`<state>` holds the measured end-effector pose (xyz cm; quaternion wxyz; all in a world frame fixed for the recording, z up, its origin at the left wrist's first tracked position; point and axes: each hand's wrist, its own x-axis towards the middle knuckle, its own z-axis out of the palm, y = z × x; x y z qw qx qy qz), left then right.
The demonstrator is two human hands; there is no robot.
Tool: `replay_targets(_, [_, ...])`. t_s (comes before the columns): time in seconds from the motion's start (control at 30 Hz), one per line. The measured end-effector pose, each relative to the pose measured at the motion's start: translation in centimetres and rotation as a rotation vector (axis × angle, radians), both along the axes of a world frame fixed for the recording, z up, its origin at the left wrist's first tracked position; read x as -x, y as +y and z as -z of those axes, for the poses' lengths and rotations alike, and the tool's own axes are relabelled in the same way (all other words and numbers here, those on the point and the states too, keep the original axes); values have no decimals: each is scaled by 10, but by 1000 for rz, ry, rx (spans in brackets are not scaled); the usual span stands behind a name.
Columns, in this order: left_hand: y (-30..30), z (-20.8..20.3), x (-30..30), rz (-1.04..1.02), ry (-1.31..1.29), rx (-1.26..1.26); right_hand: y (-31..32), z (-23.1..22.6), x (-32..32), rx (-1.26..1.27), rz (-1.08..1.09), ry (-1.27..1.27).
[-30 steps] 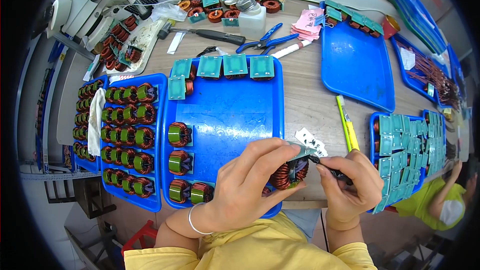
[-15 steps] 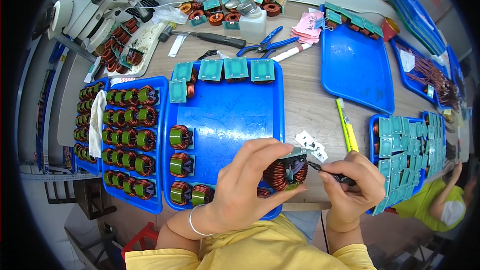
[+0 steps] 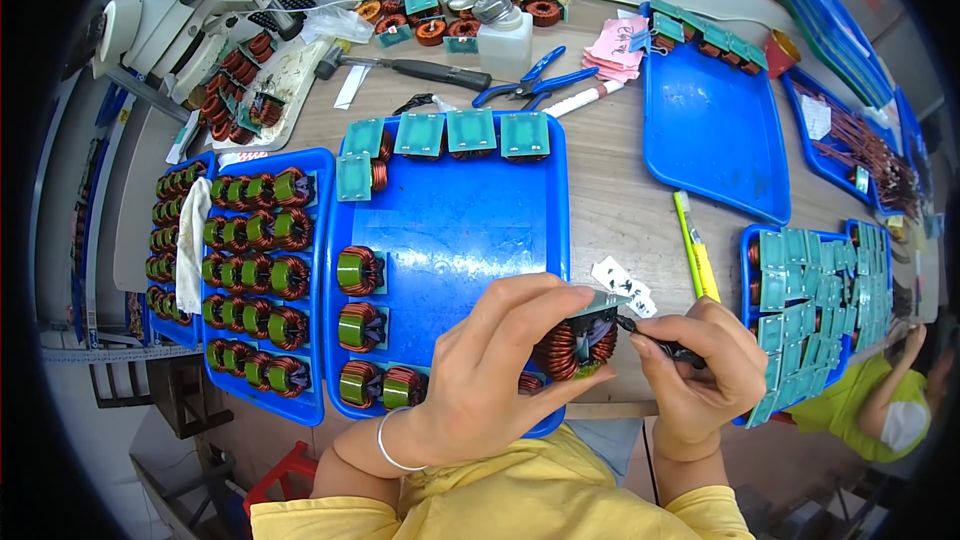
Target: Assembling, marking, and checking electronic toroidal components at a factory production line.
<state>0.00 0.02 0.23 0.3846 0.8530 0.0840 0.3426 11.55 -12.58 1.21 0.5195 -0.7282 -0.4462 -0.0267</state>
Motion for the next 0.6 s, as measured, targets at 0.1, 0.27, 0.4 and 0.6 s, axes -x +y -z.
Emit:
replay_targets(0.1, [0,1,0,-4,7,-5,1,0,-1,-5,-12,-12])
replay_targets(0.27, [-1,1,0,7,5,-10,3,3,-6,-98,-228,78])
replay_targets(0.4, [-1,0,-1,5,6,-3,0,1,-6,-71,-173,29])
replay_targets(0.6, [-1,-1,0,-5,-10,36,1,-2,-2,-3,-15,76])
